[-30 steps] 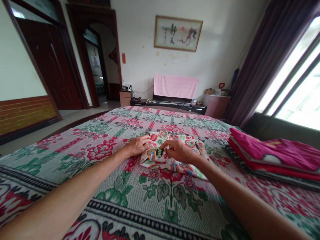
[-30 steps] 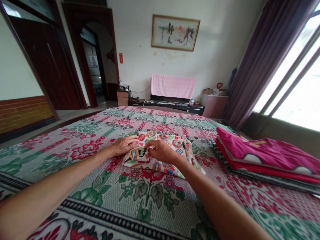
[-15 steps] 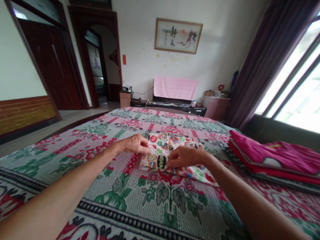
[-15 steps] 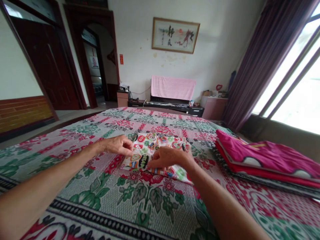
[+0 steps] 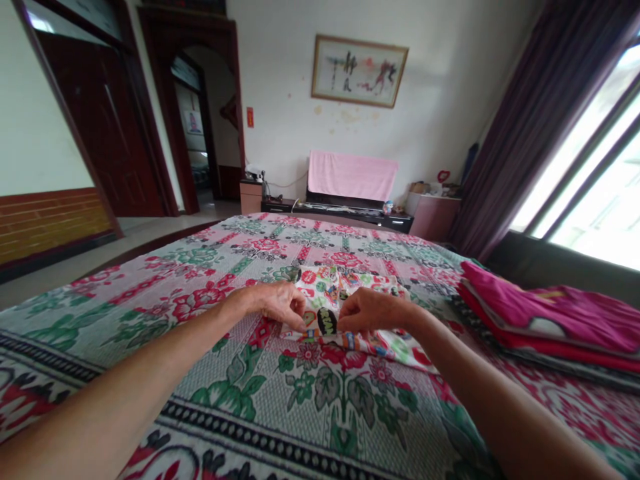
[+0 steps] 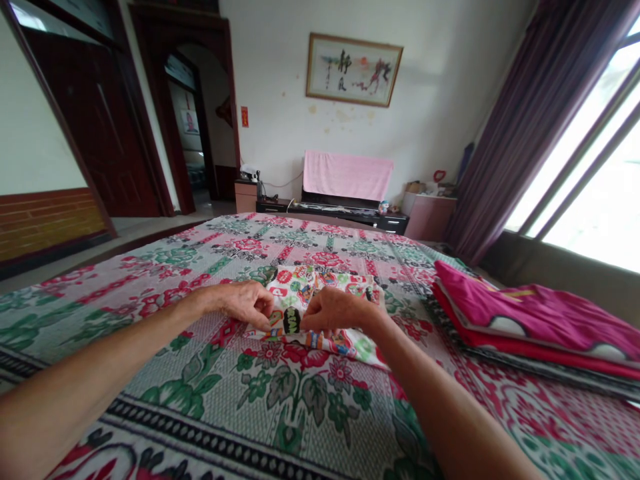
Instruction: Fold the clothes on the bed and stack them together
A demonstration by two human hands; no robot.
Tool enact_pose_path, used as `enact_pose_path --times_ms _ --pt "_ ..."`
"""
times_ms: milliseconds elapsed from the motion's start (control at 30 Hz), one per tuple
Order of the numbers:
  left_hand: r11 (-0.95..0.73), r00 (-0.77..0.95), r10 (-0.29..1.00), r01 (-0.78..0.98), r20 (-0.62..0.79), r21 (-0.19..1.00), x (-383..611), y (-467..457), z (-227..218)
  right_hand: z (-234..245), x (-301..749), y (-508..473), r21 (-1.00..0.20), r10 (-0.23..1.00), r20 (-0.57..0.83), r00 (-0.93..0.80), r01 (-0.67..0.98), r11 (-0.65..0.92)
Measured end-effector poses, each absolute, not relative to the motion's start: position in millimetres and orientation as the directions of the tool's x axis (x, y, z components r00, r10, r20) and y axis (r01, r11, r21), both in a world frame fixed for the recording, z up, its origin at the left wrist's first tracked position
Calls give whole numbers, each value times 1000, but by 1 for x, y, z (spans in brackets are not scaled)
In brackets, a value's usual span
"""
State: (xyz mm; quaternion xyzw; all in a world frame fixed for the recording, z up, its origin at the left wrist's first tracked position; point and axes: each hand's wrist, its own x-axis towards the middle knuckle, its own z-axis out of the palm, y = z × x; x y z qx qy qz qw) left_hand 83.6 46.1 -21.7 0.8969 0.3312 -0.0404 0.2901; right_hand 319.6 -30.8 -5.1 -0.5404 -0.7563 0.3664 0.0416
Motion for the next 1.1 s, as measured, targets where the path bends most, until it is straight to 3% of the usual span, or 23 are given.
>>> enact_pose_path --times_ms 133,200,333,433,567,667,867,1100 --pt "-656 791 560 605 -247 451 86 43 -21 -3 325 -32 -532 780 -463 -421 836 135" --pt "-659 791 558 606 -249 446 87 44 -22 -1 326 -30 -507 811 -416 -411 845 168" --pt "-665 786 563 614 -256 425 88 45 -22 -3 322 -25 -564 938 12 -345 773 292" --pt "-672 782 569 620 -254 404 89 42 -19 -15 312 -22 -570 888 203 -413 688 450" --pt "-689 817 532 571 -224 447 90 38 -15 -34 308 -18 -426 808 181 -561 696 578" --pt "-678 822 528 560 -215 476 89 38 -15 -40 311 -16 -398 790 159 -592 694 600" --pt "-652 821 507 564 -262 507 88 47 -25 -48 304 -22 -323 785 305 -540 717 618" --pt "-576 791 524 602 -315 553 89 56 -37 -62 299 -25 -265 783 370 -500 751 605"
